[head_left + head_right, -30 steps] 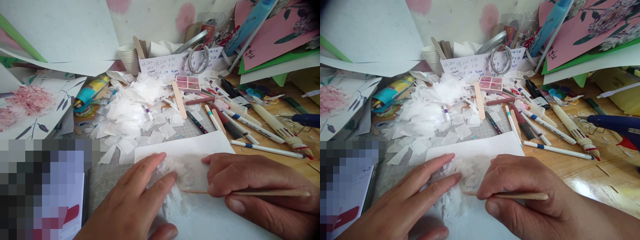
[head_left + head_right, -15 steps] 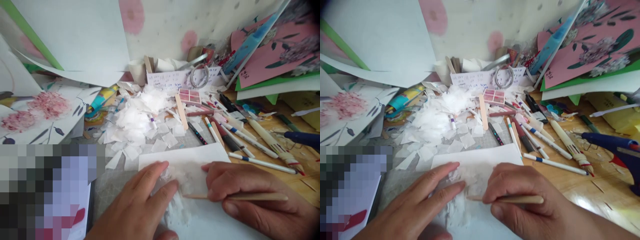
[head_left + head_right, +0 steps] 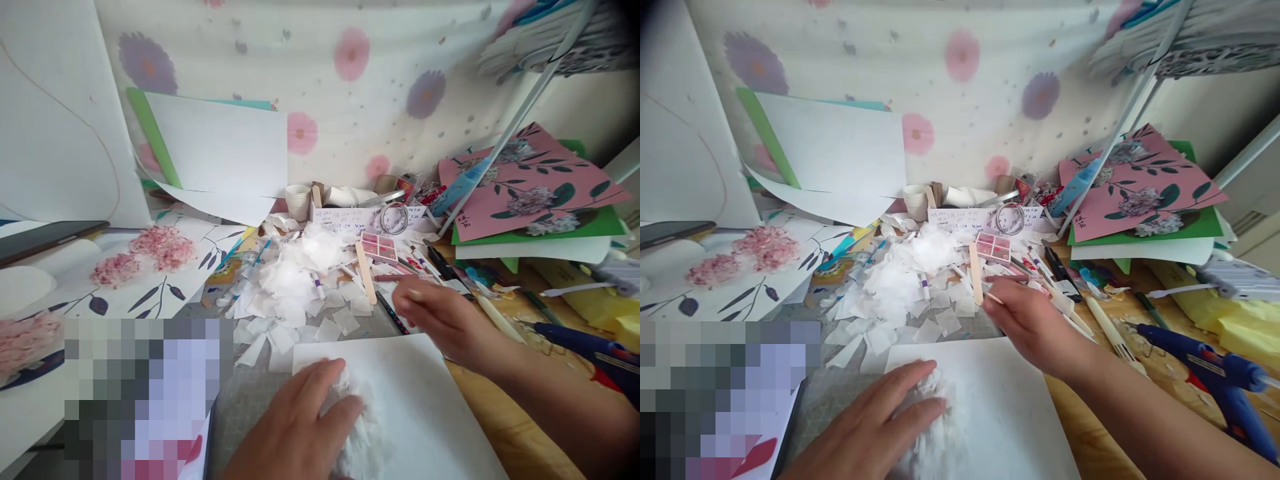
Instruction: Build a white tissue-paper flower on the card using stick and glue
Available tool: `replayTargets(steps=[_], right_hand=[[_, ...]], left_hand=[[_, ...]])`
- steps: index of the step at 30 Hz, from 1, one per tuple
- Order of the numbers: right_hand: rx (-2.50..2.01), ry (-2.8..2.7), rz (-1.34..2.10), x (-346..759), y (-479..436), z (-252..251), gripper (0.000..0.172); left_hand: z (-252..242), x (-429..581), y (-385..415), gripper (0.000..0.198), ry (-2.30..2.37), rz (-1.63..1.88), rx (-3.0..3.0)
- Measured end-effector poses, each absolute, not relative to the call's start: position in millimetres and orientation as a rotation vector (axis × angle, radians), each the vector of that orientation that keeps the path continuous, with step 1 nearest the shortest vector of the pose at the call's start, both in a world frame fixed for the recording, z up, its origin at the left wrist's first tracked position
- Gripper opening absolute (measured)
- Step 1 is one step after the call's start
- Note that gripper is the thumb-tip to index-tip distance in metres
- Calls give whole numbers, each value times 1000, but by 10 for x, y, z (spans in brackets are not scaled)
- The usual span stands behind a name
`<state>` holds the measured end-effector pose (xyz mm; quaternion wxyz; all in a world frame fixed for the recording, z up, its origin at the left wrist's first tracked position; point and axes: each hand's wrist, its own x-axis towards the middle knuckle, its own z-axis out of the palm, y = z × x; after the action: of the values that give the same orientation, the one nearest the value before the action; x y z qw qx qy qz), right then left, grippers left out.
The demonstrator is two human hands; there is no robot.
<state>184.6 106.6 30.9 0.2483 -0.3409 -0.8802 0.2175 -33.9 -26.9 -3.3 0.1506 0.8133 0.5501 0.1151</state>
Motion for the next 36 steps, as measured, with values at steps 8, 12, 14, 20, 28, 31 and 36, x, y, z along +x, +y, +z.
replayTargets(steps=[8,12,14,20,28,31,36], right_hand=[[-1074,-2828,-372,1338,1450,157,16],[-1112,-2755,-336,1375,1364,216,18],[-1068,-2718,-268,1478,1191,254,17],[-591,-2680,-47,1764,458,221,20],[-515,-2726,193,1801,328,180,23],[-703,-2390,662,1911,389,278,21],[-956,-1976,976,1988,411,354,31]], left_hand=[[-43,-366,-226,60,1495,307,2268],[-61,-391,-215,58,1429,329,2257],[-31,-386,-236,53,1447,387,2243],[99,-347,-252,34,1491,388,2163],[77,-354,-228,31,1537,341,2179],[57,-359,-232,35,1535,338,2199],[29,-369,-226,37,1522,344,2221]])
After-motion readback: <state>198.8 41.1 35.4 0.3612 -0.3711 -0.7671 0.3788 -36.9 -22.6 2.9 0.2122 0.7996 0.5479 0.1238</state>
